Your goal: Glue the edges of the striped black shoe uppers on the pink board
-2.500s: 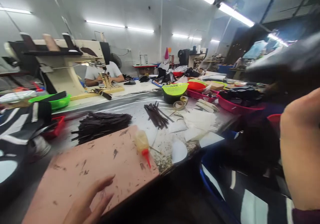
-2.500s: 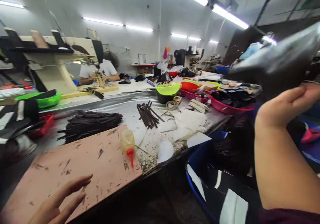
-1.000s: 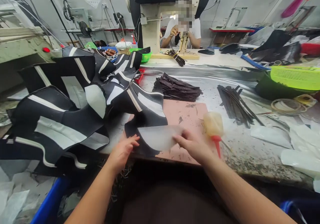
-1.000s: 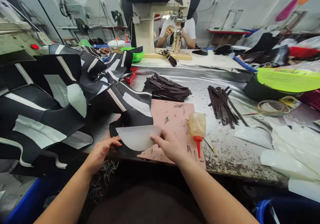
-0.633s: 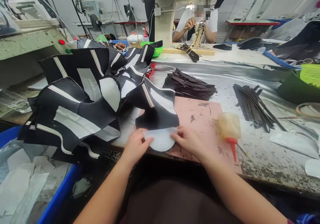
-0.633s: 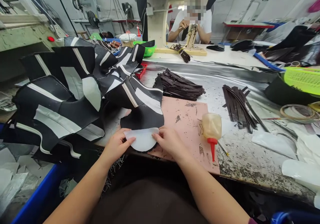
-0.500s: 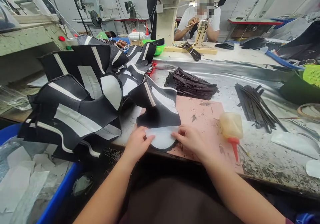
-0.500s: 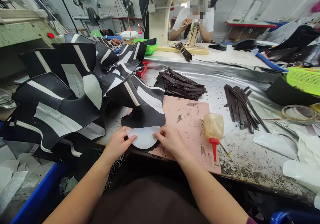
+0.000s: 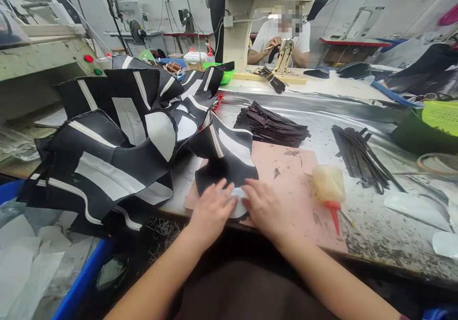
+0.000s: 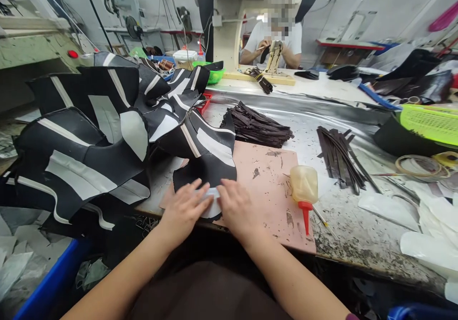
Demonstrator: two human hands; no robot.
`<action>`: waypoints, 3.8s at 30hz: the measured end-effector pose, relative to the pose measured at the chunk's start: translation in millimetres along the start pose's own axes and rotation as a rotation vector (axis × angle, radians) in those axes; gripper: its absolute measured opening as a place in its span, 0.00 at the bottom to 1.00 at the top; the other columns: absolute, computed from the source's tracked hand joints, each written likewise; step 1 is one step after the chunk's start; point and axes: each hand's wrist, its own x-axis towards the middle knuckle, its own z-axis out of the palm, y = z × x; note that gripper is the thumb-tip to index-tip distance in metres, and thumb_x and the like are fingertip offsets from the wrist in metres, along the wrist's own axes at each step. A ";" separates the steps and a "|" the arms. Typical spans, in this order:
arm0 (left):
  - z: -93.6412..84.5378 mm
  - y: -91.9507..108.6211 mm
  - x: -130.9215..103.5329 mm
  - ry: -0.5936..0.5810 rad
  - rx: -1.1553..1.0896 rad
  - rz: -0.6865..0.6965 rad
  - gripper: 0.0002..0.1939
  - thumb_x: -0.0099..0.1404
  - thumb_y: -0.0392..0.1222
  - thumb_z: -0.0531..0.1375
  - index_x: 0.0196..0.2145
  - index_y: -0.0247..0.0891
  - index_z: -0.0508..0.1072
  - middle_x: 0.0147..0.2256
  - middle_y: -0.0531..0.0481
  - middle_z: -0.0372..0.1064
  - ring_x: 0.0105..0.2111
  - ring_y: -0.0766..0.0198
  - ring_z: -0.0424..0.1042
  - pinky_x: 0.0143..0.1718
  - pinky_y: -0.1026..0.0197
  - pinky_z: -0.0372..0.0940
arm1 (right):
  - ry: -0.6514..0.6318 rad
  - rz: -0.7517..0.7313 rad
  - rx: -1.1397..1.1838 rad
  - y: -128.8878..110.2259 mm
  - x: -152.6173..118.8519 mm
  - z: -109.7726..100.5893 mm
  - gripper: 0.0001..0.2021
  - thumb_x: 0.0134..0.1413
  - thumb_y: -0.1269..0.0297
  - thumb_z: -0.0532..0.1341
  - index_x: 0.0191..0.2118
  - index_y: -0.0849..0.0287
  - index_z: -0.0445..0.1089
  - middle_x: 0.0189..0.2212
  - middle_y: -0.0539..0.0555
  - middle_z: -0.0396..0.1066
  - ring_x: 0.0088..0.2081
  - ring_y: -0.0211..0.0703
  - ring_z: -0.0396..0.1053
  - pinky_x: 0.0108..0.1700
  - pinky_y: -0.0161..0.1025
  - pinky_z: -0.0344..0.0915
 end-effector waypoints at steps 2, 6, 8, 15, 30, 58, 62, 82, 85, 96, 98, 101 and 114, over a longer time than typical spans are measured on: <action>3.3 -1.6 -1.0 -0.118 -0.049 0.086 0.21 0.64 0.28 0.45 0.52 0.34 0.65 0.53 0.44 0.64 0.54 0.53 0.60 0.54 0.49 0.59 | -0.066 -0.124 -0.008 -4.8 -4.5 7.4 0.18 0.60 0.69 0.45 0.52 0.67 0.63 0.53 0.64 0.62 0.55 0.52 0.59 0.55 0.48 0.57; 1.1 -3.7 -7.8 -0.253 -0.092 0.034 0.24 0.63 0.31 0.46 0.58 0.36 0.57 0.59 0.45 0.52 0.59 0.50 0.52 0.55 0.44 0.56 | -0.224 -0.095 -0.008 -8.9 -8.5 12.6 0.23 0.60 0.61 0.47 0.59 0.65 0.57 0.58 0.62 0.55 0.60 0.56 0.50 0.58 0.54 0.53; -3.5 -1.7 -11.0 -0.280 -0.110 -0.024 0.25 0.64 0.38 0.48 0.59 0.40 0.55 0.61 0.46 0.48 0.60 0.46 0.47 0.56 0.41 0.54 | -0.265 -0.021 0.005 -9.5 -5.7 8.9 0.25 0.59 0.57 0.50 0.60 0.60 0.56 0.60 0.61 0.51 0.62 0.58 0.45 0.58 0.56 0.51; -32.0 -42.1 -20.9 -0.413 -0.268 0.034 0.18 0.65 0.46 0.51 0.53 0.54 0.63 0.58 0.53 0.56 0.59 0.51 0.51 0.56 0.42 0.51 | -0.509 0.120 0.341 17.4 4.5 -62.6 0.29 0.56 0.51 0.52 0.62 0.54 0.51 0.51 0.59 0.67 0.51 0.53 0.65 0.48 0.48 0.64; -20.5 62.1 116.5 -0.530 -0.132 0.045 0.36 0.57 0.58 0.56 0.58 0.37 0.57 0.62 0.35 0.42 0.60 0.38 0.43 0.53 0.37 0.51 | -0.027 1.055 0.573 172.2 -31.2 -99.0 0.31 0.40 0.43 0.59 0.48 0.61 0.63 0.38 0.62 0.71 0.38 0.55 0.71 0.32 0.43 0.66; 4.4 61.5 199.4 -0.843 -0.015 0.322 0.64 0.35 0.59 0.68 0.62 0.30 0.42 0.63 0.35 0.32 0.62 0.43 0.39 0.58 0.46 0.49 | 0.831 0.914 0.850 169.2 2.7 -80.4 0.32 0.19 0.51 0.72 0.35 0.60 0.61 0.29 0.50 0.66 0.29 0.42 0.67 0.20 0.35 0.66; 4.8 61.0 199.0 -0.842 -0.020 0.327 0.63 0.37 0.61 0.66 0.62 0.29 0.41 0.63 0.36 0.32 0.62 0.46 0.39 0.59 0.50 0.49 | 0.858 0.931 0.755 164.2 3.8 -78.3 0.33 0.20 0.49 0.71 0.35 0.59 0.60 0.30 0.51 0.65 0.32 0.46 0.67 0.22 0.38 0.68; 7.6 62.5 196.7 -0.806 -0.014 0.331 0.64 0.37 0.61 0.67 0.62 0.26 0.42 0.63 0.34 0.34 0.62 0.45 0.40 0.58 0.50 0.50 | 0.895 0.891 0.724 162.6 -4.0 -72.5 0.31 0.25 0.51 0.71 0.37 0.60 0.60 0.34 0.54 0.66 0.35 0.49 0.68 0.23 0.40 0.71; 8.5 62.1 197.0 -0.804 -0.018 0.334 0.64 0.36 0.61 0.67 0.62 0.26 0.42 0.63 0.34 0.33 0.62 0.45 0.40 0.58 0.50 0.50 | 0.882 0.860 0.727 162.0 -3.7 -74.1 0.31 0.26 0.51 0.70 0.38 0.61 0.62 0.34 0.55 0.66 0.35 0.49 0.68 0.22 0.40 0.71; 7.4 62.6 197.7 -0.816 0.006 0.337 0.64 0.37 0.61 0.66 0.62 0.26 0.41 0.63 0.35 0.32 0.62 0.47 0.39 0.58 0.51 0.49 | 0.820 0.811 0.828 161.8 -12.7 -72.6 0.25 0.30 0.51 0.69 0.35 0.60 0.63 0.29 0.52 0.66 0.28 0.44 0.68 0.18 0.38 0.68; 8.4 62.1 197.4 -0.803 -0.004 0.337 0.64 0.36 0.62 0.66 0.62 0.27 0.42 0.63 0.36 0.33 0.62 0.47 0.40 0.58 0.51 0.49 | 0.853 0.819 0.809 161.3 -15.5 -71.5 0.25 0.30 0.52 0.69 0.35 0.60 0.63 0.30 0.52 0.67 0.29 0.45 0.69 0.19 0.38 0.69; 10.6 61.2 196.9 -0.790 -0.020 0.335 0.66 0.33 0.65 0.66 0.62 0.28 0.43 0.63 0.36 0.34 0.62 0.47 0.40 0.58 0.51 0.49 | 0.862 0.840 0.815 158.3 -20.2 -71.1 0.26 0.30 0.52 0.70 0.36 0.61 0.63 0.31 0.53 0.67 0.29 0.46 0.69 0.18 0.37 0.68; 15.1 62.5 192.3 -0.824 -0.024 0.346 0.69 0.31 0.65 0.66 0.63 0.31 0.38 0.63 0.36 0.27 0.62 0.41 0.32 0.59 0.44 0.43 | 0.720 0.838 0.968 138.3 -39.8 -67.5 0.23 0.32 0.53 0.69 0.33 0.62 0.66 0.27 0.53 0.66 0.25 0.43 0.67 0.16 0.36 0.64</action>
